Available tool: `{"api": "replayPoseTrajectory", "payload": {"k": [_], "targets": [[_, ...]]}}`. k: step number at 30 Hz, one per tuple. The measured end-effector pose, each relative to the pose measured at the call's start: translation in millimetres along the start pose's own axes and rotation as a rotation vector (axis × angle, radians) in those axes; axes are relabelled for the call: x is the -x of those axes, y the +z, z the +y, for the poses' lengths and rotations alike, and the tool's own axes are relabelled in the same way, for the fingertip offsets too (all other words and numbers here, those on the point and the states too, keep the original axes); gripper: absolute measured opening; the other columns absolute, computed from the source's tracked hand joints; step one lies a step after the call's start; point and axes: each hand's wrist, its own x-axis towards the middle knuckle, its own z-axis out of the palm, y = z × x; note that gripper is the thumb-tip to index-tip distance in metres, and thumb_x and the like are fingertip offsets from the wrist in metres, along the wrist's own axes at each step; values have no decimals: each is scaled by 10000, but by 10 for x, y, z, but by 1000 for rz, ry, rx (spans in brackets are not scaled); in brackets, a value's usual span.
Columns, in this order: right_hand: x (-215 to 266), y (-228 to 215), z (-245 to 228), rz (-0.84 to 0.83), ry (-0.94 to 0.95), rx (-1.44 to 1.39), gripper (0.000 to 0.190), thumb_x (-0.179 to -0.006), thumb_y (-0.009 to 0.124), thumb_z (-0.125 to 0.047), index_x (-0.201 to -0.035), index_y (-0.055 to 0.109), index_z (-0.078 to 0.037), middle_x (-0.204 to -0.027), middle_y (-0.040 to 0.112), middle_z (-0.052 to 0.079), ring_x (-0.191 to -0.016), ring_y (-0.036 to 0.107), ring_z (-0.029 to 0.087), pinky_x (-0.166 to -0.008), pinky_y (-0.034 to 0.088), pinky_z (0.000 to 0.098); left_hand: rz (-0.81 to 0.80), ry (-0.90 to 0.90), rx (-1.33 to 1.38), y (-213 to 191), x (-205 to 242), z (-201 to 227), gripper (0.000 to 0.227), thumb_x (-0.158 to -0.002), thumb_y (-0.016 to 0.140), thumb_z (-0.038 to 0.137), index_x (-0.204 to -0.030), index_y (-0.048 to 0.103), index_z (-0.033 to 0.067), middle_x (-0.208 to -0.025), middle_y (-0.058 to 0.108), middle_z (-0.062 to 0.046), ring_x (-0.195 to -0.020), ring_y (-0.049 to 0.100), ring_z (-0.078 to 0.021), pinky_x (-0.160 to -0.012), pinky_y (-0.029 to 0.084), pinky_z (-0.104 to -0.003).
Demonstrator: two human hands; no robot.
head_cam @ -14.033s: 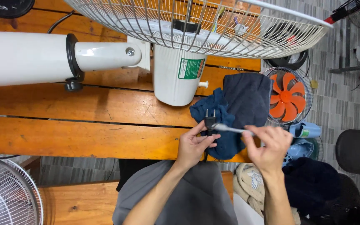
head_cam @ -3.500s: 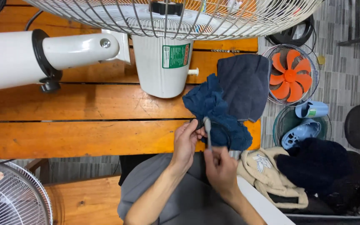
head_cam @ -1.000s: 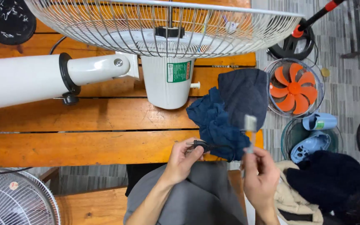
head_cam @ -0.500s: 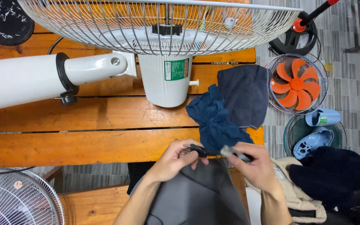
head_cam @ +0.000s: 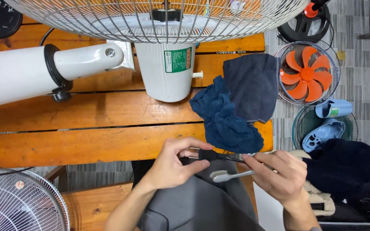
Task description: The person holds a black electrical plug in their left hand and uses a toothbrush in their right hand to scrub the plug's prongs and casing. The person rotates the plug to clean different sides while working over a wooden table.
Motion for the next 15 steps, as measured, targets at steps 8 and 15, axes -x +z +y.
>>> {"api": "replayPoseTrajectory", "payload": {"k": [8,15], "targets": [[440,366,99,128,428,-308,389,-914,633,-449,-1019,762,-98,-993,685,102,-627,595,104,-572,500,226,236,59,144,109,123,-344,270,-802,843,37,-1056,750,38,-1008,772,-88,-942,734,-135,-815,618,-229],[349,374,411,-280,742,-12,342,-1053,469,-283,-1037,747,-85,-881,724,48,-791,606,267,-714,479,417,276,254,-9,119,80,-169,227,-811,820,0,-1019,737,28,-958,767,-109,-870,746,-192,-754,600,-235]]}}
